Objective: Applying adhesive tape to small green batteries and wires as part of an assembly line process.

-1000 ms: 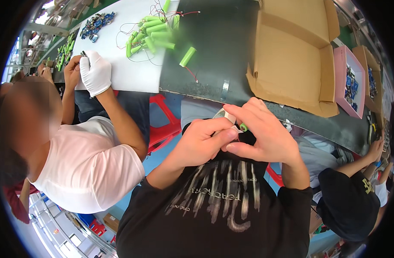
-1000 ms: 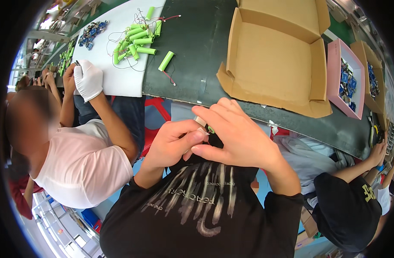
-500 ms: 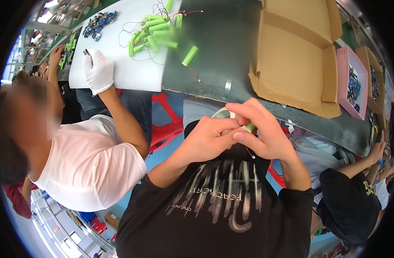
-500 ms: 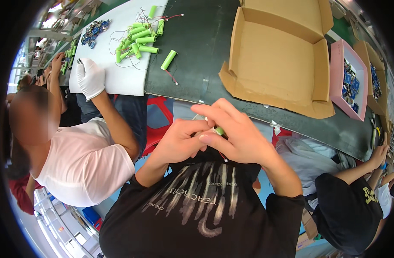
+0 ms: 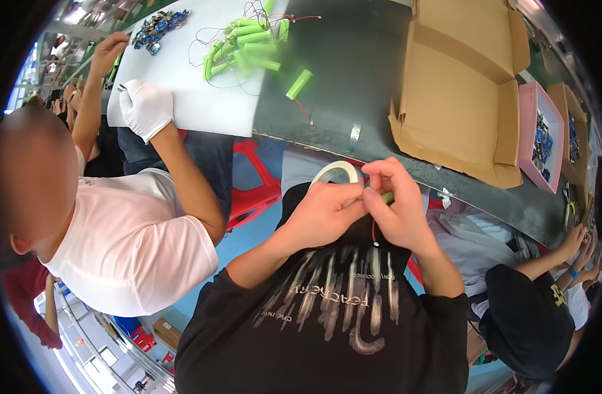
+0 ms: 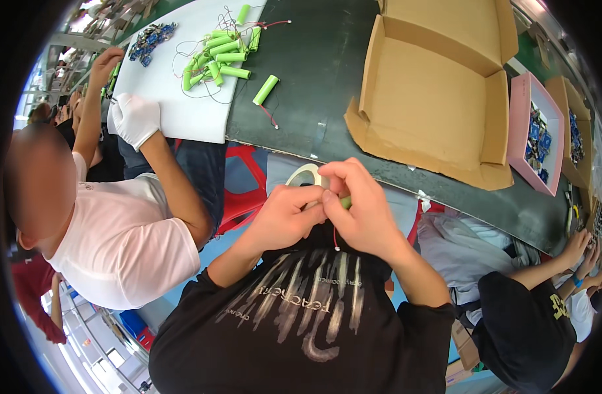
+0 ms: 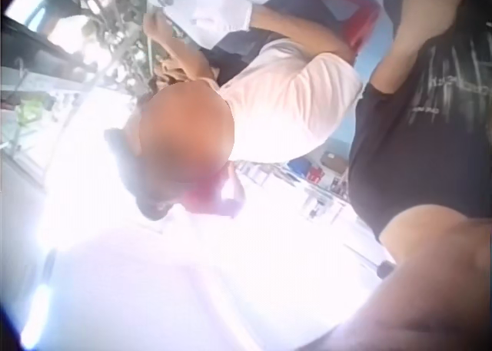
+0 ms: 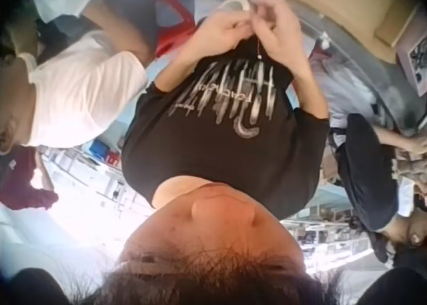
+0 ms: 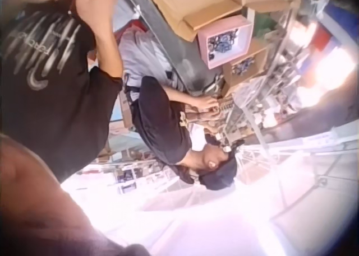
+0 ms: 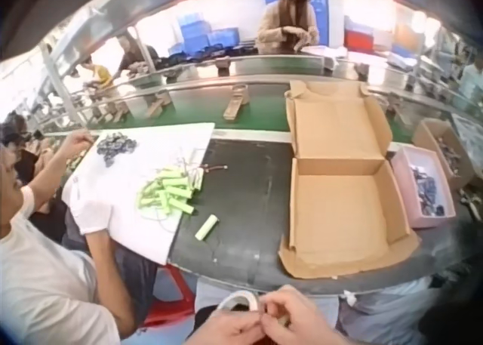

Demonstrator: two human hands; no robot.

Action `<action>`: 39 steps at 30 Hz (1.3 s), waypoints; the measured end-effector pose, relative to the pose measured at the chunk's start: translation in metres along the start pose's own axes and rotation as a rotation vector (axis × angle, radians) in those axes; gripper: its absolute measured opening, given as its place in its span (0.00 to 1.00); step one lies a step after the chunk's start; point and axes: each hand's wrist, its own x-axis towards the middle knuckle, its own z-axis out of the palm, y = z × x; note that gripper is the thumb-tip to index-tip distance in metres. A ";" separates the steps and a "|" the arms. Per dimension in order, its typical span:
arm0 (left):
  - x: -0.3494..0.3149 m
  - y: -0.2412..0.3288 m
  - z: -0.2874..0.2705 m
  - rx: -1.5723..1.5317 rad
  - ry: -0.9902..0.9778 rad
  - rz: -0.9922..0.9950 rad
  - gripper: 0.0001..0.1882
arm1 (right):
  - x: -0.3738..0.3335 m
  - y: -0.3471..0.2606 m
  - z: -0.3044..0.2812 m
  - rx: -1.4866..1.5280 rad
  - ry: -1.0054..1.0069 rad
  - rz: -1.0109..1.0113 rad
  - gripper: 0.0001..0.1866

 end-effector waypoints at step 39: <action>-0.008 -0.078 -0.008 -0.150 0.116 -0.050 0.10 | 0.175 -0.039 0.030 -1.046 -0.356 -0.340 0.12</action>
